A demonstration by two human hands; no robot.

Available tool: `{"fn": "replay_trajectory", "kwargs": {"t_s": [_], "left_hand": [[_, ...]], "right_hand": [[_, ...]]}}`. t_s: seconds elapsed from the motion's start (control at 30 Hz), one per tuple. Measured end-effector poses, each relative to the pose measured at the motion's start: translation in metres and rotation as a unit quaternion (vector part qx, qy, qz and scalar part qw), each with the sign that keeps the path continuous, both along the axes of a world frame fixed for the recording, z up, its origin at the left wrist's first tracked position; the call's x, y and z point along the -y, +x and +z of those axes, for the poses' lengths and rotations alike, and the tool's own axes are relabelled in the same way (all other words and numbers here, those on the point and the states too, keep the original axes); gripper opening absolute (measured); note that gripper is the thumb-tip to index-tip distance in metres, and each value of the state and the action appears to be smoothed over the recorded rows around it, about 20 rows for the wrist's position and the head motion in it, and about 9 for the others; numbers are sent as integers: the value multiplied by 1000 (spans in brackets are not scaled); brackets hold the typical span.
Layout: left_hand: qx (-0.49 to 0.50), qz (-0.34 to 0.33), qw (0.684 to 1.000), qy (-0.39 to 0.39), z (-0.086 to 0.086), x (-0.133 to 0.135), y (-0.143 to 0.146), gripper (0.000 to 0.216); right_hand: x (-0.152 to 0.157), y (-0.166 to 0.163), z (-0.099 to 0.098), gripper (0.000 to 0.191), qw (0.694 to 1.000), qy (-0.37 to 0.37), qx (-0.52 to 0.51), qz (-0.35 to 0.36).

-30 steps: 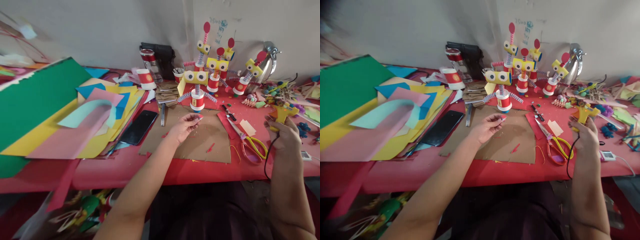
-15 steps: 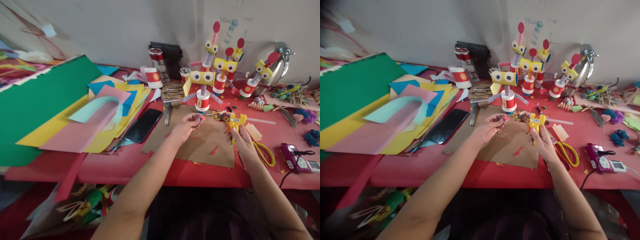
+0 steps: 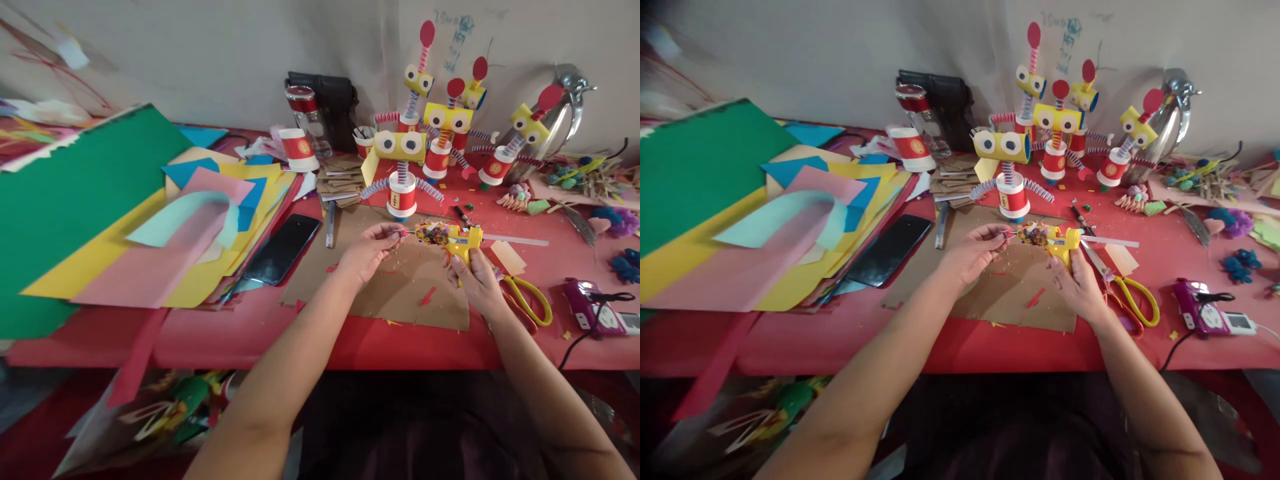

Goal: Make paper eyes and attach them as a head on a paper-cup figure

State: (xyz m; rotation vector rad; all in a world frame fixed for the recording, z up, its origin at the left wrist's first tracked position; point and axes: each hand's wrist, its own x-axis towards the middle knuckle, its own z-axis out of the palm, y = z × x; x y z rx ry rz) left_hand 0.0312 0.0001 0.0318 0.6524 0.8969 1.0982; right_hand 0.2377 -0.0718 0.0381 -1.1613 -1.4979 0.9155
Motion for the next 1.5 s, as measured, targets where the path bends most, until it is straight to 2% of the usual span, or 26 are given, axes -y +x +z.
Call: {"fn": "replay_trajectory", "kwargs": {"t_s": [0.17, 0.43, 0.57, 0.8, 0.93, 1.1, 1.33, 1.43, 1.5], "left_hand": [[-5, 7, 1000, 1, -1, -1, -1, 17], [-18, -4, 1000, 9, -3, 0, -1, 17], [-23, -5, 1000, 11, -3, 0, -1, 16], [-13, 3, 1000, 13, -4, -1, -2, 17], [-12, 0, 1000, 25, -5, -2, -3, 16], [-23, 2, 1000, 21, -5, -2, -3, 17], [-18, -4, 1000, -4, 0, 0, -2, 17], [-14, -9, 1000, 2, 2, 1, -1, 16], [-7, -14, 1000, 8, 2, 2, 0, 16]], "right_hand": [[3, 5, -2, 24, 999, -16, 25, 29], [2, 7, -3, 19, 999, -15, 37, -1], [2, 8, -6, 17, 999, -27, 37, 17], [3, 10, -7, 19, 999, -32, 42, 15], [3, 8, 1, 25, 1000, -26, 14, -2], [0, 25, 20, 35, 996, -26, -30, -76], [-9, 94, 39, 44, 958, -78, -109, -253], [-4, 102, 41, 42, 953, -60, -118, -271], [4, 93, 40, 38, 963, -46, -100, -244]]}}
